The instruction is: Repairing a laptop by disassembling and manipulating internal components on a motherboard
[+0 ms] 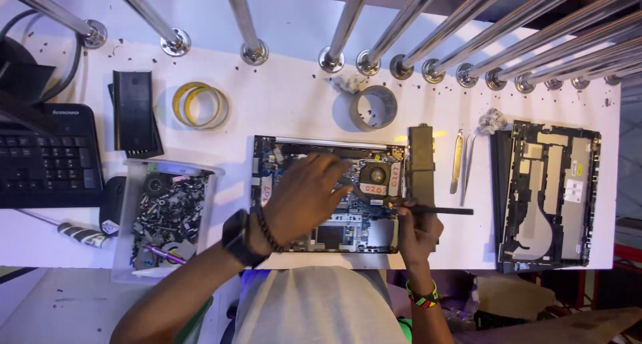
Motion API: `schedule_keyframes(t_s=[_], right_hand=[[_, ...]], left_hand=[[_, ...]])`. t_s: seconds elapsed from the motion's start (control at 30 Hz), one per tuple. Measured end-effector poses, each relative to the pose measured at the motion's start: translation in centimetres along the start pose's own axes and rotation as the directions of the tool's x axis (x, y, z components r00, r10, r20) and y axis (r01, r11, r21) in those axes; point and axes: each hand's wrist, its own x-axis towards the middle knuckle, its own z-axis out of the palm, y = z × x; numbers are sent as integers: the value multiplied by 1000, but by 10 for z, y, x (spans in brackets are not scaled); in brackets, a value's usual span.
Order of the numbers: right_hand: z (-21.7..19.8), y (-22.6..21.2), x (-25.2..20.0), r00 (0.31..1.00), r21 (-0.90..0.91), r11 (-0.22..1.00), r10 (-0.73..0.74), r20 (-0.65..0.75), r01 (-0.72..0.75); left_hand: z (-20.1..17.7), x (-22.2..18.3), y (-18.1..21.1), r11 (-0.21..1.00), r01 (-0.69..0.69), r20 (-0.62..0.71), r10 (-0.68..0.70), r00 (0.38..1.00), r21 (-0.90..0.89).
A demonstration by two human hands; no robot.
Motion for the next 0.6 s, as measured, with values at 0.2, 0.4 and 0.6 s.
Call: schedule_keyframes(t_s=[0.2, 0.4, 0.6], right_hand=[[-25, 0, 29, 983, 120, 982, 128, 128, -144], [-44, 16, 56, 975, 242, 957, 118, 187, -162], [-36, 55, 47, 946, 419, 857, 215, 242, -301]], left_hand=[[78, 92, -52, 963, 86, -29, -81, 996, 256], [74, 105, -32, 974, 114, -104, -95, 990, 194], [20, 6, 25, 976, 197, -219, -173, 960, 92]])
